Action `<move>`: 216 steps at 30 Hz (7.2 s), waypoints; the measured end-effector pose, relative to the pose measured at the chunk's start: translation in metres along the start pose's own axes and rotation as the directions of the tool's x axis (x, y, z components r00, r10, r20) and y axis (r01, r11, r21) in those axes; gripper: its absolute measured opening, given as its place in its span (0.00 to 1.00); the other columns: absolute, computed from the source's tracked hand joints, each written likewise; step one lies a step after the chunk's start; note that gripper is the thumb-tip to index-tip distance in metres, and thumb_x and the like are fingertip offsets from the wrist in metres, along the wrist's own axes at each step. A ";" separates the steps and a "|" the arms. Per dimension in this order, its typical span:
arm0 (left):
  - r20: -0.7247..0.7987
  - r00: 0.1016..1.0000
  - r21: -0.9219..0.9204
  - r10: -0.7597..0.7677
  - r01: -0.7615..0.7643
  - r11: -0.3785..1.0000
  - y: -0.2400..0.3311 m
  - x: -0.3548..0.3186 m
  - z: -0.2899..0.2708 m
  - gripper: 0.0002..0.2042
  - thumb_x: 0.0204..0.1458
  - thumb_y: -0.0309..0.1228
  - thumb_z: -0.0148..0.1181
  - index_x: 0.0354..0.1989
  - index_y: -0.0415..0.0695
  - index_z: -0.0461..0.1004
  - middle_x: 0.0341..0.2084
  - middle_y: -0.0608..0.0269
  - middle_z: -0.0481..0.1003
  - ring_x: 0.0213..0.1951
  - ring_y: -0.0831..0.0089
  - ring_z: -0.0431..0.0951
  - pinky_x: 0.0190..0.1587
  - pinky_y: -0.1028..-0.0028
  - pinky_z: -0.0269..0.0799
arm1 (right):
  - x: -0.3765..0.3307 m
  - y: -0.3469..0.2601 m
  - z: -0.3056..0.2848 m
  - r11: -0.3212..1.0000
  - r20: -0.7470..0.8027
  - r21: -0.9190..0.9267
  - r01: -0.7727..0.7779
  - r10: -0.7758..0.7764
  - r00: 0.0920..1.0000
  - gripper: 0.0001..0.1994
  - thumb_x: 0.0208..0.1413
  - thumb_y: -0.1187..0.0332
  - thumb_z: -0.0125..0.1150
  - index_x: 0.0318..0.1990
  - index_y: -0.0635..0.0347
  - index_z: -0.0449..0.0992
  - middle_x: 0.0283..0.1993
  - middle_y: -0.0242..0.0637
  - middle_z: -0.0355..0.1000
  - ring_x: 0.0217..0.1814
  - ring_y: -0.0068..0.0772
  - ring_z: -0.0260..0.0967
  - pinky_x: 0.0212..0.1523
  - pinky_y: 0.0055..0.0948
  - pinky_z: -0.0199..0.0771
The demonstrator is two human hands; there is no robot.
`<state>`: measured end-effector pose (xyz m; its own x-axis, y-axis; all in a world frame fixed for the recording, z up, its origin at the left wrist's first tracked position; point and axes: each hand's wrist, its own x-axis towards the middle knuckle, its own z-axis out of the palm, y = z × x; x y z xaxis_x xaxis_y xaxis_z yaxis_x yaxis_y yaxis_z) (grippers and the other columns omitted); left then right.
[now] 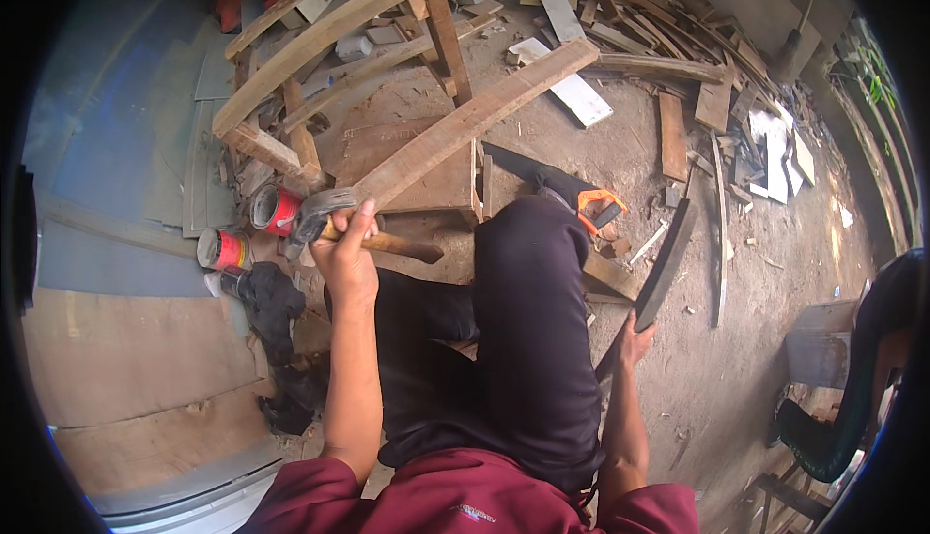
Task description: The person sits on the floor and uses a hammer and a metal bar to break apart a wooden chair frame. They repeatedly strike the joints to separate the pieces, then inspect and reposition the wood parts.
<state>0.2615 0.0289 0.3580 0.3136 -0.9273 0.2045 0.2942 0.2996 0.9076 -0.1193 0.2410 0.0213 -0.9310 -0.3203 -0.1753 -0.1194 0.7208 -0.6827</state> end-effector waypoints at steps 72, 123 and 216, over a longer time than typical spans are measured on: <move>0.317 0.946 0.262 0.065 -0.153 0.953 -0.153 0.084 0.061 0.04 0.47 0.23 0.61 0.23 0.43 0.72 0.18 0.72 0.72 0.23 0.81 0.71 0.27 0.73 0.66 | -0.162 -0.455 -0.190 0.230 0.188 0.544 0.807 -0.971 0.149 0.35 0.60 0.59 0.61 0.67 0.74 0.55 0.55 0.54 0.71 0.52 0.45 0.72 0.56 0.41 0.71; 0.241 0.969 0.226 0.051 -0.107 0.968 -0.136 0.087 0.055 0.13 0.47 0.22 0.60 0.14 0.43 0.65 0.13 0.76 0.68 0.19 0.85 0.66 0.22 0.75 0.59 | -0.159 -0.381 -0.189 0.703 0.648 0.384 0.599 -0.667 0.368 0.27 0.59 0.61 0.65 0.57 0.70 0.63 0.43 0.59 0.76 0.49 0.47 0.78 0.48 0.38 0.74; 0.315 0.850 0.658 -0.422 0.125 0.743 -0.340 -0.014 0.064 0.07 0.56 0.31 0.63 0.35 0.40 0.78 0.27 0.64 0.80 0.30 0.75 0.79 0.32 0.71 0.73 | -0.088 -0.349 -0.094 0.386 0.198 0.484 0.786 -0.923 0.331 0.32 0.49 0.74 0.68 0.60 0.71 0.57 0.39 0.56 0.77 0.37 0.48 0.80 0.37 0.38 0.78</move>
<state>0.0996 -0.0743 0.0698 -0.1423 -0.9854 -0.0938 -0.3360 -0.0411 0.9410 -0.0280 0.0751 0.3416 -0.1292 -0.8930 0.4312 -0.6104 -0.2711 -0.7443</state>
